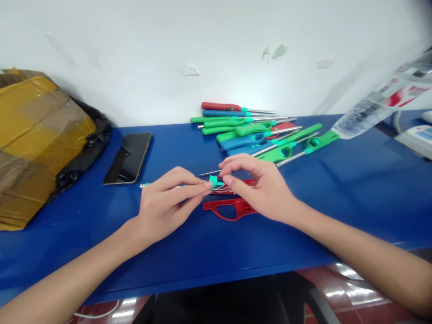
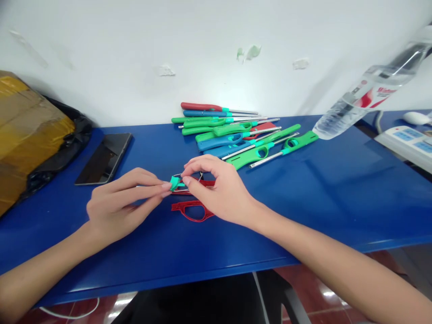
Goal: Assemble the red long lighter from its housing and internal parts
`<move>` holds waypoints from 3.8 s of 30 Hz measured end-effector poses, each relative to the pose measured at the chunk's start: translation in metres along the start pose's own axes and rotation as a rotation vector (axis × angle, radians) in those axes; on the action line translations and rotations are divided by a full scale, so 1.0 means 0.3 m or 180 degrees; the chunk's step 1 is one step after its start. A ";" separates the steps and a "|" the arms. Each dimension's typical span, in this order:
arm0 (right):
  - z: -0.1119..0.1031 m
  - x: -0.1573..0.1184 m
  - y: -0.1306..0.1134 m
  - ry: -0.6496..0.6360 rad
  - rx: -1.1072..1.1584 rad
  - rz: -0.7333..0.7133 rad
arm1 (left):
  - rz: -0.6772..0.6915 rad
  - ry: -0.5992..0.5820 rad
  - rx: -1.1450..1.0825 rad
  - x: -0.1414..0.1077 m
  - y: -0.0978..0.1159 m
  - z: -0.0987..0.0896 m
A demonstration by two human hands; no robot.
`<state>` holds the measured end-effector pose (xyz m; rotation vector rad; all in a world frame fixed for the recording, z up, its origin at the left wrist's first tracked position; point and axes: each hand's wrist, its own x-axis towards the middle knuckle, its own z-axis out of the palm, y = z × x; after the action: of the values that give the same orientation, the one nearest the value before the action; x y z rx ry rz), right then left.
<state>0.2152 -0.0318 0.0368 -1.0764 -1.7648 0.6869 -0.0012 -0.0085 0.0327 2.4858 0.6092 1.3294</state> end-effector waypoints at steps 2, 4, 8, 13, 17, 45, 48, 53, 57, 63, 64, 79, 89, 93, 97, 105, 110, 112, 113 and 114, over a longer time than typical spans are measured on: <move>-0.008 0.008 0.016 0.0030 -0.0107 -0.0164 | -0.0351 -0.0064 -0.0187 0.002 -0.004 -0.003; -0.015 0.013 0.028 -0.0013 -0.0283 -0.0458 | -0.0788 -0.0100 -0.0484 0.007 -0.012 -0.006; -0.016 0.012 0.035 -0.0115 -0.0583 -0.0867 | -0.1380 0.0016 -0.1144 0.020 -0.030 -0.012; -0.004 0.004 0.031 0.0050 -0.0673 -0.1222 | -0.1756 -0.0061 -0.1530 0.027 -0.035 -0.012; 0.002 0.004 0.026 0.0224 -0.0693 -0.1121 | -0.2163 -0.0065 -0.1873 0.015 -0.036 -0.001; -0.033 0.017 0.022 -0.1175 -0.0798 -0.0950 | -0.2429 -0.0615 -0.2012 0.021 -0.030 -0.007; -0.040 0.017 0.020 -0.1300 -0.0639 -0.0875 | -0.2343 -0.0614 -0.1972 0.026 -0.034 -0.013; -0.040 0.015 0.023 -0.0983 -0.0404 -0.0741 | -0.2179 -0.0513 -0.2077 0.021 -0.054 -0.019; -0.039 0.014 0.020 -0.0473 0.0458 -0.0450 | -0.1615 -0.0436 -0.1745 0.014 -0.066 -0.028; -0.043 0.015 0.006 -0.0386 0.2094 0.0068 | 0.0008 -0.0273 -0.0036 -0.002 -0.063 -0.029; -0.042 0.015 0.005 -0.0442 0.2230 0.0117 | 0.0161 -0.0267 0.0066 -0.005 -0.061 -0.025; -0.023 0.001 0.015 -0.0714 0.2332 0.0187 | 0.0295 -0.0317 0.0105 -0.008 -0.046 -0.008; -0.022 -0.023 -0.004 -0.0858 0.1572 -0.0356 | 0.0269 -0.0321 0.0124 -0.009 -0.043 -0.008; -0.017 -0.028 -0.007 -0.0851 0.1575 -0.0383 | 0.0278 -0.0262 0.0172 -0.009 -0.039 -0.004; -0.017 -0.028 -0.012 -0.0764 0.1548 -0.0354 | 0.0289 -0.0240 0.0184 -0.007 -0.031 -0.002; -0.025 -0.022 -0.020 -0.0683 0.1648 -0.0161 | 0.0227 -0.0163 0.0111 -0.002 -0.026 -0.004; -0.029 -0.018 -0.020 -0.0700 0.1717 0.0003 | 0.0229 -0.0202 0.0167 -0.001 -0.024 -0.005; -0.033 -0.015 -0.020 -0.0712 0.1729 0.0052 | 0.0218 -0.0193 0.0208 -0.001 -0.022 -0.005; -0.034 -0.013 -0.019 -0.0718 0.1749 0.0059 | 0.0213 -0.0189 0.0217 -0.002 -0.022 -0.005; -0.036 -0.012 -0.018 -0.0726 0.1776 0.0053 | 0.0212 -0.0185 0.0216 -0.002 -0.021 -0.005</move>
<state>0.2236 -0.0377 0.0442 -0.6477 -1.6037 1.2619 -0.0043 -0.0032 0.0305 2.6106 0.5722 1.2750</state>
